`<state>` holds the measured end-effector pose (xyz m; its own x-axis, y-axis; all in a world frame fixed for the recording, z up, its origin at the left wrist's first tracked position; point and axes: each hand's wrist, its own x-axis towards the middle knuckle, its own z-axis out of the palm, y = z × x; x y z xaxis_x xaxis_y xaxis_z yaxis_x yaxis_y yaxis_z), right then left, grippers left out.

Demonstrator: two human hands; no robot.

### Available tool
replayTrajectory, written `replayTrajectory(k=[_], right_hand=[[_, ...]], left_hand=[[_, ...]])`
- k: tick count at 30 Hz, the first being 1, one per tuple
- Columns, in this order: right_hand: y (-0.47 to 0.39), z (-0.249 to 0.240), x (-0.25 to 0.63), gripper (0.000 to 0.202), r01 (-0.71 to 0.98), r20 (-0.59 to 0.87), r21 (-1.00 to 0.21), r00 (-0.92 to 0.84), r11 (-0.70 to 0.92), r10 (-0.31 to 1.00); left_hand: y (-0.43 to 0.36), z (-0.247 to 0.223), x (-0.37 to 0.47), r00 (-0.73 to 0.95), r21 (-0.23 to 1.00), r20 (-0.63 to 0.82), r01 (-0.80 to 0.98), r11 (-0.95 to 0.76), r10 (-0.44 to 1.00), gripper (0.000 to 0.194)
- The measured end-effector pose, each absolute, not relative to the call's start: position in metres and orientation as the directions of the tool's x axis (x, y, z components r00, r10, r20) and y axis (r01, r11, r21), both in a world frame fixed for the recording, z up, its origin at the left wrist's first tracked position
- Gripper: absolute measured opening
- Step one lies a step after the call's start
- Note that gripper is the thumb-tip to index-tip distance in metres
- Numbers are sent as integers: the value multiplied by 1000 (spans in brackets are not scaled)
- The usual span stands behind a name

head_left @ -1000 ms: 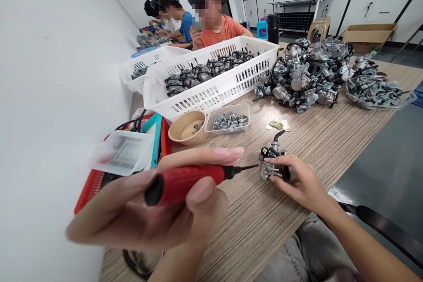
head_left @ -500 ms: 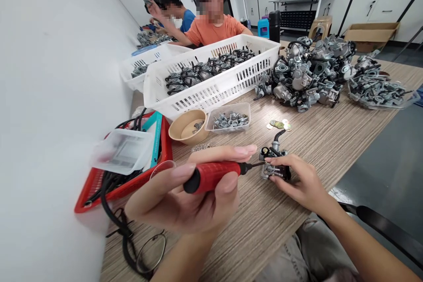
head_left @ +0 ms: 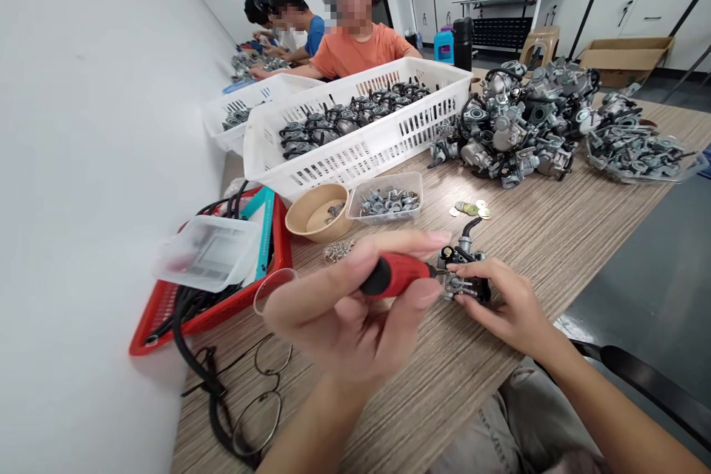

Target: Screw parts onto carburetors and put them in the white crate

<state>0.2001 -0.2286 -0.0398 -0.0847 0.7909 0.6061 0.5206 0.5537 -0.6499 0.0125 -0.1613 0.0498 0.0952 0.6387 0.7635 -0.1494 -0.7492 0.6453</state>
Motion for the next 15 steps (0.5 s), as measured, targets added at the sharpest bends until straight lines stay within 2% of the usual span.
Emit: replayTrajectory(k=[2,3,6,8,11,15], right_hand=[[-229,-40,200,28,519,609,-650,-80,555,789],[-229,-40,200,28,520,612,-649,-79,556,787],[-228,-40,200,28,530,619,-637,-80,559,781],[-229,-40,199,27,541,619,-630,-83,557,781],[-229,-42,199,26,555,619,-622,-83,552,781],[-227,-44,199,23,558,631,-609,-89,563,771]], left_hand=[[-163,60,17,97,509,861,-187,-840,499,51],[-165,64,18,103,488,873,-195,-851,476,49],[-173,74,19,198,584,810,-203,-786,552,32],[-180,74,21,264,664,746,-237,-709,611,29],[-188,69,30,213,711,696,-341,-615,686,27],[-188,66,45,178,705,647,-511,-492,742,31]])
